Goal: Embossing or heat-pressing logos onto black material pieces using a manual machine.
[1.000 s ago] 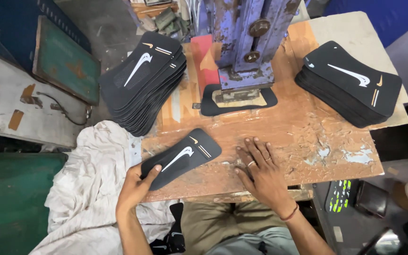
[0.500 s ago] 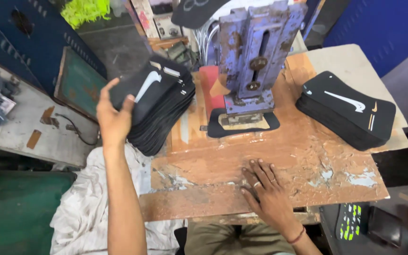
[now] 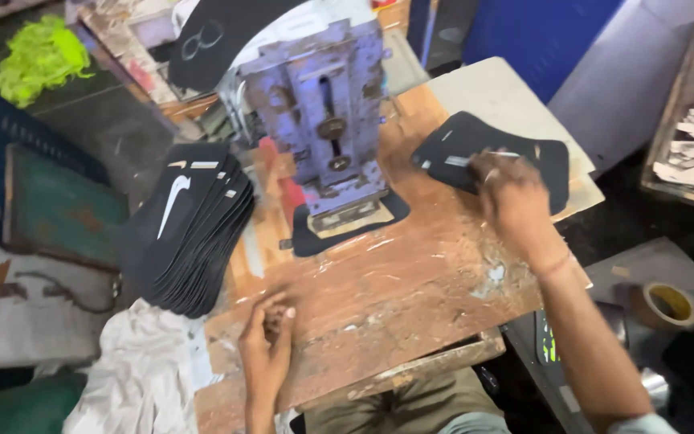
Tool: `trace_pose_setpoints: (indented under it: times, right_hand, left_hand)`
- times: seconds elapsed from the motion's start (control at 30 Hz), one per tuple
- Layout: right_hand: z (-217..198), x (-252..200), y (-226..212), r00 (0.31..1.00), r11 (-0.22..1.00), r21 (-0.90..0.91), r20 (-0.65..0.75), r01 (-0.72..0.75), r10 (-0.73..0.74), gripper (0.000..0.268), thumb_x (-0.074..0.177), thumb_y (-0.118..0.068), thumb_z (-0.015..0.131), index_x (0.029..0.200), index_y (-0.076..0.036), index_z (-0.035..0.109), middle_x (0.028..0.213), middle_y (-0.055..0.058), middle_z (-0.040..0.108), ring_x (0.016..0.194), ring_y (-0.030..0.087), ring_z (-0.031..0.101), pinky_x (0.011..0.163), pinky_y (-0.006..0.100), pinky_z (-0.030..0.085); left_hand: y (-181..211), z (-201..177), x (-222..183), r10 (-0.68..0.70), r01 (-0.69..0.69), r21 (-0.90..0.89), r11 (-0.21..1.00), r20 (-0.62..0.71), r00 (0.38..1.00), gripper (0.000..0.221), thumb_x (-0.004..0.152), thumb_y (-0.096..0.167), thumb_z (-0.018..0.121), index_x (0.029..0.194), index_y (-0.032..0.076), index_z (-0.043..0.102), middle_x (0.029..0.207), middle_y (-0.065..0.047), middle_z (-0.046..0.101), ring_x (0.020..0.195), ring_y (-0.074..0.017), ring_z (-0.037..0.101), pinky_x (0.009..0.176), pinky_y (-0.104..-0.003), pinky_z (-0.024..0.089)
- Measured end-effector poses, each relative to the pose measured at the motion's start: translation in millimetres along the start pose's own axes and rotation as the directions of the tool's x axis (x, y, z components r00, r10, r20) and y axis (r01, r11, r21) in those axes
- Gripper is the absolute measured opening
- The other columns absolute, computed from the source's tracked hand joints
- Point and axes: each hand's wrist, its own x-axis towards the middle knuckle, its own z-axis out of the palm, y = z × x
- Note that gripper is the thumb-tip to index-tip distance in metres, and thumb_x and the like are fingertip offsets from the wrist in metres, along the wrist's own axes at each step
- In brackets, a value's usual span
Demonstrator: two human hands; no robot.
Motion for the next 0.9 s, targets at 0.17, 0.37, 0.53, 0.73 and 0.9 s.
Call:
trace_pose_setpoints:
  times: [0.17, 0.37, 0.53, 0.73, 0.9]
  right_hand:
    - [0, -75, -63, 0.996, 0.951, 0.297, -0.015, 0.087, -0.086, 0.039, 0.092, -0.020, 0.067, 0.127, -0.003, 0.065, 0.133, 0.017, 0.065, 0.129, 0.036, 0.060, 0.109, 0.046, 0.045]
    - [31, -110, -105, 0.965, 0.909, 0.346, 0.034, 0.231, -0.258, 0.053, 0.081, -0.037, 0.075, 0.119, 0.000, 0.067, 0.135, 0.020, 0.061, 0.135, 0.038, 0.048, 0.113, 0.054, 0.031]
    - [39, -108, -107, 0.980, 0.914, 0.372, 0.044, 0.165, -0.195, 0.041, 0.087, -0.031, 0.074, 0.115, -0.003, 0.068, 0.133, 0.014, 0.063, 0.136, 0.035, 0.052, 0.118, 0.053, 0.034]
    - [41, -110, -106, 0.979, 0.919, 0.359, 0.055, 0.163, -0.195, 0.038, 0.089, -0.030, 0.073, 0.116, -0.003, 0.068, 0.135, 0.014, 0.062, 0.137, 0.035, 0.050, 0.118, 0.053, 0.033]
    - [41, -107, -105, 0.978, 0.920, 0.363, 0.085, 0.146, -0.189, 0.039, 0.089, -0.030, 0.073, 0.116, -0.003, 0.068, 0.135, 0.014, 0.061, 0.138, 0.035, 0.049, 0.119, 0.053, 0.032]
  left_hand:
    - [-13, 10, -9, -0.105, 0.106, 0.015, 0.994, -0.011, 0.994, 0.023, 0.092, 0.016, 0.072, 0.113, 0.007, 0.073, 0.079, -0.003, 0.072, 0.063, -0.0090, 0.057, 0.057, -0.025, 0.048]
    - [-6, 8, -9, -0.098, 0.098, -0.003, 0.995, -0.006, 0.995, 0.024, 0.093, 0.018, 0.072, 0.114, 0.007, 0.073, 0.076, -0.004, 0.071, 0.062, -0.0103, 0.055, 0.056, -0.026, 0.046]
    - [-3, 8, -7, -0.095, 0.095, 0.015, 0.995, -0.003, 0.995, 0.023, 0.094, 0.018, 0.072, 0.113, 0.006, 0.073, 0.077, -0.004, 0.071, 0.062, -0.0103, 0.057, 0.056, -0.026, 0.048]
    - [-8, 8, -4, -0.075, 0.075, -0.004, 0.997, -0.006, 0.997, 0.026, 0.095, 0.016, 0.071, 0.118, 0.007, 0.071, 0.081, -0.004, 0.072, 0.064, -0.0103, 0.059, 0.058, -0.027, 0.049]
    - [6, 5, 38, -0.004, 0.004, -0.036, 0.999, 0.000, 1.000, 0.041, 0.096, 0.018, 0.070, 0.134, 0.006, 0.060, 0.089, -0.006, 0.072, 0.072, -0.0104, 0.064, 0.063, -0.026, 0.054]
